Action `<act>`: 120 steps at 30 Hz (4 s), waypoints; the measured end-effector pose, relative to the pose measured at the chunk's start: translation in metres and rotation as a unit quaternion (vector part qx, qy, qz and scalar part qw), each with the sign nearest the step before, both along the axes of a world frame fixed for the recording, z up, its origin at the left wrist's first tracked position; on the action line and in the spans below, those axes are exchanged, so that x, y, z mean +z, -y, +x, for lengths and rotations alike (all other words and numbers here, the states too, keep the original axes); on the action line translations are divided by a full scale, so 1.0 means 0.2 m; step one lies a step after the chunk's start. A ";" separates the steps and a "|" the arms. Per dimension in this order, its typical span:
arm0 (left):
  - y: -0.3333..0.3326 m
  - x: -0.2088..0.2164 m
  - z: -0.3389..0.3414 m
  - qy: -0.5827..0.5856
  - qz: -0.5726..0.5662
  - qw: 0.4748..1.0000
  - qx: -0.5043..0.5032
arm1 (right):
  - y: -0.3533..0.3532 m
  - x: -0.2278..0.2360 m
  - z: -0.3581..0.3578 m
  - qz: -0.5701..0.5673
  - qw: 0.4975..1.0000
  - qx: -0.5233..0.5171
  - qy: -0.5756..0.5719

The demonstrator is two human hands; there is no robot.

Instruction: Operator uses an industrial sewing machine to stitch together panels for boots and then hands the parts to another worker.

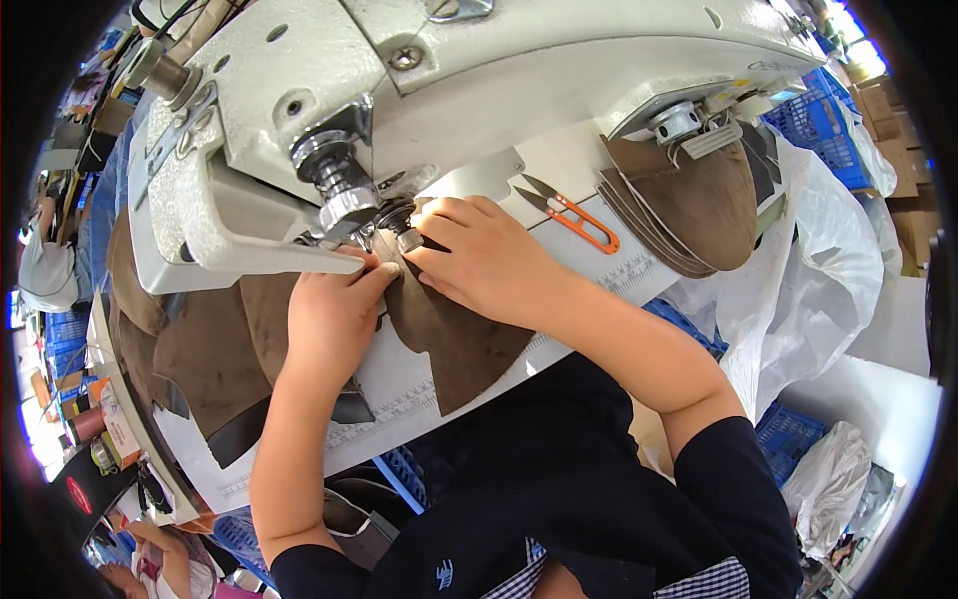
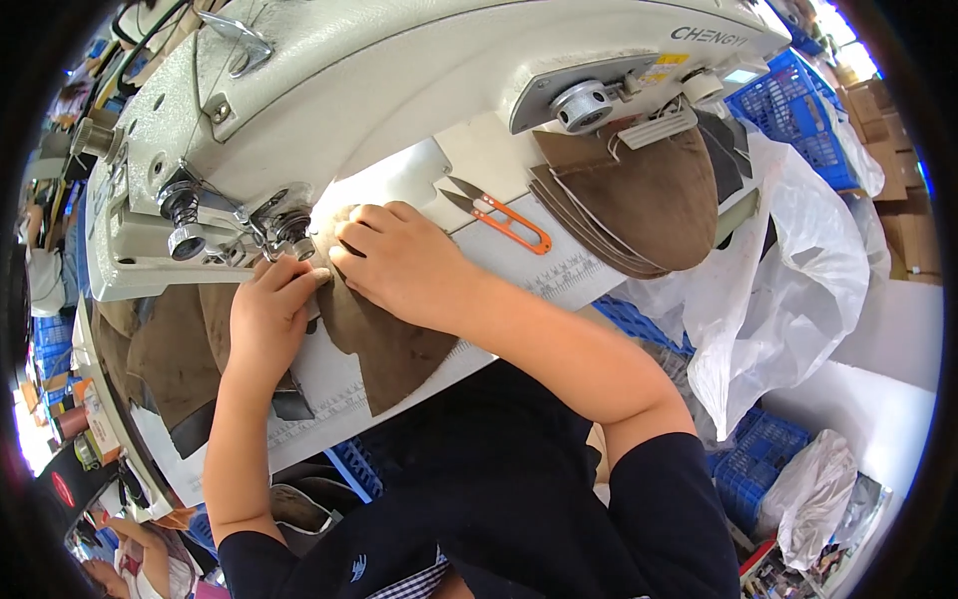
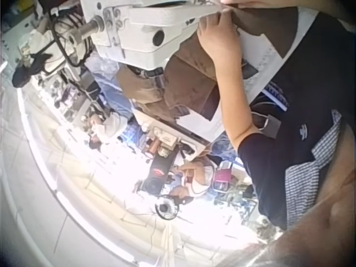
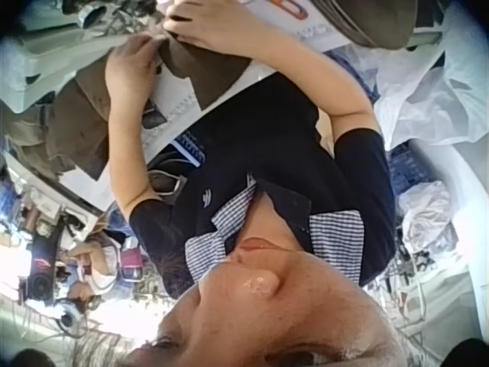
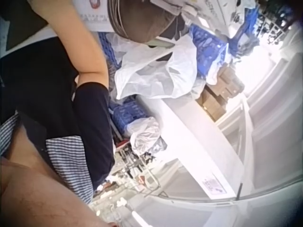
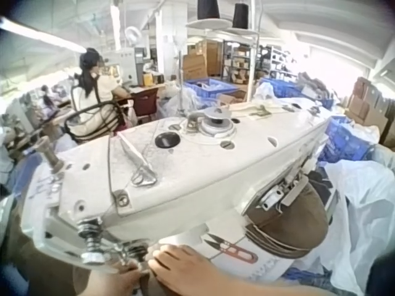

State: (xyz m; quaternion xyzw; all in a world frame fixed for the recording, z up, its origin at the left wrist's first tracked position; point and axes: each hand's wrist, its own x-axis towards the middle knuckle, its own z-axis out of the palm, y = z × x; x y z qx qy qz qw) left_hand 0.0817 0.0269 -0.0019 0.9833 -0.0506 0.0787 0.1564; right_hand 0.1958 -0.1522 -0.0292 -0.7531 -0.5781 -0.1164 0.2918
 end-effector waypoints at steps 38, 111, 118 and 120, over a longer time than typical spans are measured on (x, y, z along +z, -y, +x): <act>-0.04 -0.13 0.02 0.098 0.132 0.985 0.044 | -0.08 -0.05 0.12 0.021 0.992 0.069 -0.107; 0.04 0.58 -0.42 0.089 0.001 0.980 0.178 | -0.18 0.26 -0.36 0.004 0.775 0.166 -0.609; -0.09 0.44 -0.17 -0.084 0.139 0.985 -0.065 | 0.06 0.18 -0.31 -0.050 0.983 0.061 -0.165; -0.15 0.35 -0.10 -0.073 0.167 0.980 -0.080 | 0.16 0.15 -0.29 -0.087 0.986 0.048 -0.132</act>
